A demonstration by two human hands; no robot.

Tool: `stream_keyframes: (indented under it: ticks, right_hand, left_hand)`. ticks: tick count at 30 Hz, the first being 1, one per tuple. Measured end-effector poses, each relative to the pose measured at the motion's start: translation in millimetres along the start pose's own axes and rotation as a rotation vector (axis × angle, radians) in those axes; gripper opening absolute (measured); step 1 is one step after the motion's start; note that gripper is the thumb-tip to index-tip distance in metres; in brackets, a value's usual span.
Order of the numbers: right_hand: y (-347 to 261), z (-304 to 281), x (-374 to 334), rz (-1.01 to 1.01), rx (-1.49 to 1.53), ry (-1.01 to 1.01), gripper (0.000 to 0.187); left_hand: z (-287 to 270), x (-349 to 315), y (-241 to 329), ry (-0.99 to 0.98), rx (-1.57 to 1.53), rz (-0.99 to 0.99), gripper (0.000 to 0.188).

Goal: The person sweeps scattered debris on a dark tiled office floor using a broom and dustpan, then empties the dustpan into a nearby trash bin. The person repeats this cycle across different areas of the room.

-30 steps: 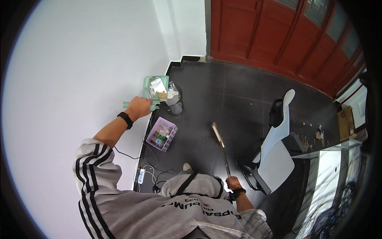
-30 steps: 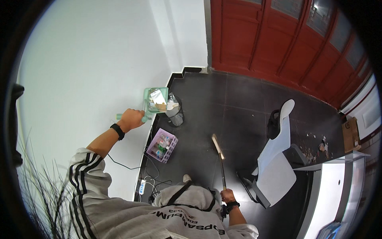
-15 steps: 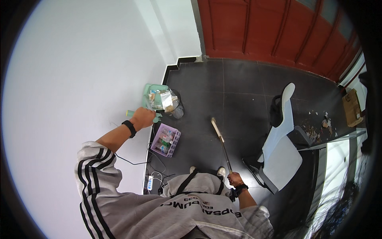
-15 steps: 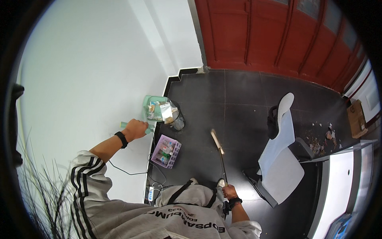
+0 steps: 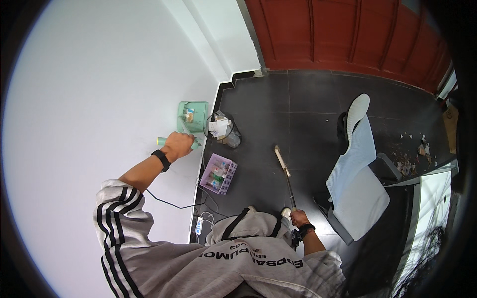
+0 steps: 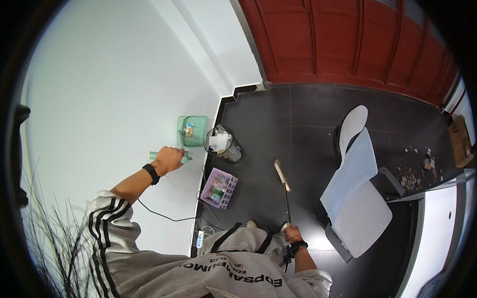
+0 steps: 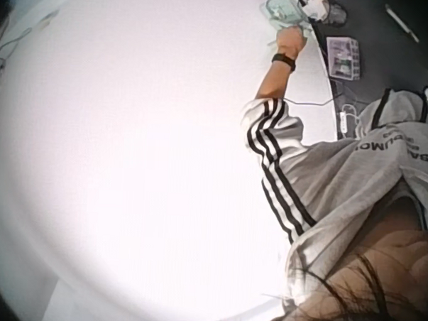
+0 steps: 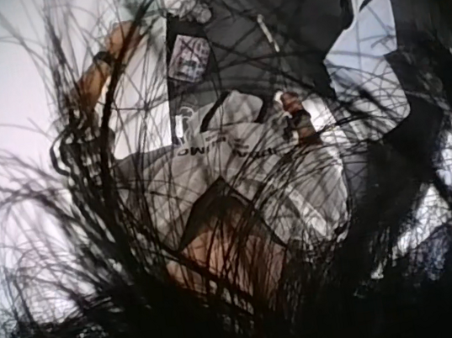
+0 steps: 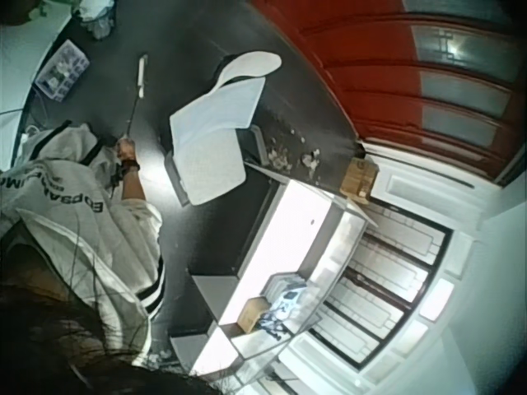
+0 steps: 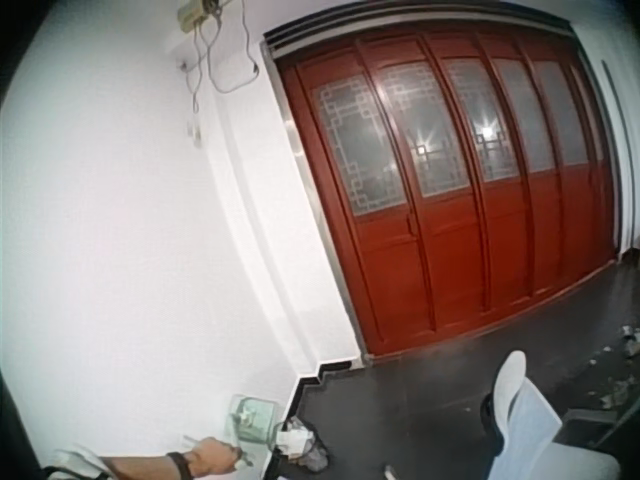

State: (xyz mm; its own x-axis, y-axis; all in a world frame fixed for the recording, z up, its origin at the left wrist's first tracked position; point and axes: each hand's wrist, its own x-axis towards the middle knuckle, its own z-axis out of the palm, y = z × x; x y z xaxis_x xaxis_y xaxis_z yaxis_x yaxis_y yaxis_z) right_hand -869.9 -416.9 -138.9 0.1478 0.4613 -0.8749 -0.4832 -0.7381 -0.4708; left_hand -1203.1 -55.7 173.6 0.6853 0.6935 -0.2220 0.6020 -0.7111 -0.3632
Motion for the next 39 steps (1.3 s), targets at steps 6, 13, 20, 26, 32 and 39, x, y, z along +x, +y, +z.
stream_keyframes:
  ticks: [6,13,20,26,32,39]
  right_hand:
    - [-2.9,-6.6,8.5,0.022,0.053,-0.013,0.007]
    - [-3.6,-24.3,8.9,0.031,0.002,-0.04,0.006]
    - [-0.4,-31.2,-10.3,0.06,0.021,0.051,0.01]
    - [19.2,-38.6,-28.1,0.107,-0.013,0.113,0.013]
    - [53.2,-31.2,-66.2,0.096,-0.066,0.212,0.013]
    - [88.8,0.4,-95.8,0.14,0.01,0.282,0.009]
  left_hand:
    - [-12.9,-1.8,7.4,0.014,0.0,-0.061,0.021]
    - [-51.5,-13.3,-7.8,0.254,-0.215,-0.345,0.029]
    - [-64.4,-33.5,6.1,0.198,-0.606,-0.375,0.03]
    - [0.6,-23.7,76.5,0.052,-0.693,-0.216,0.033]
    - [82.1,-15.3,120.9,-0.032,-0.856,-0.163,0.038]
    - [187.9,-17.8,145.8,-0.049,-1.041,-0.113,0.037]
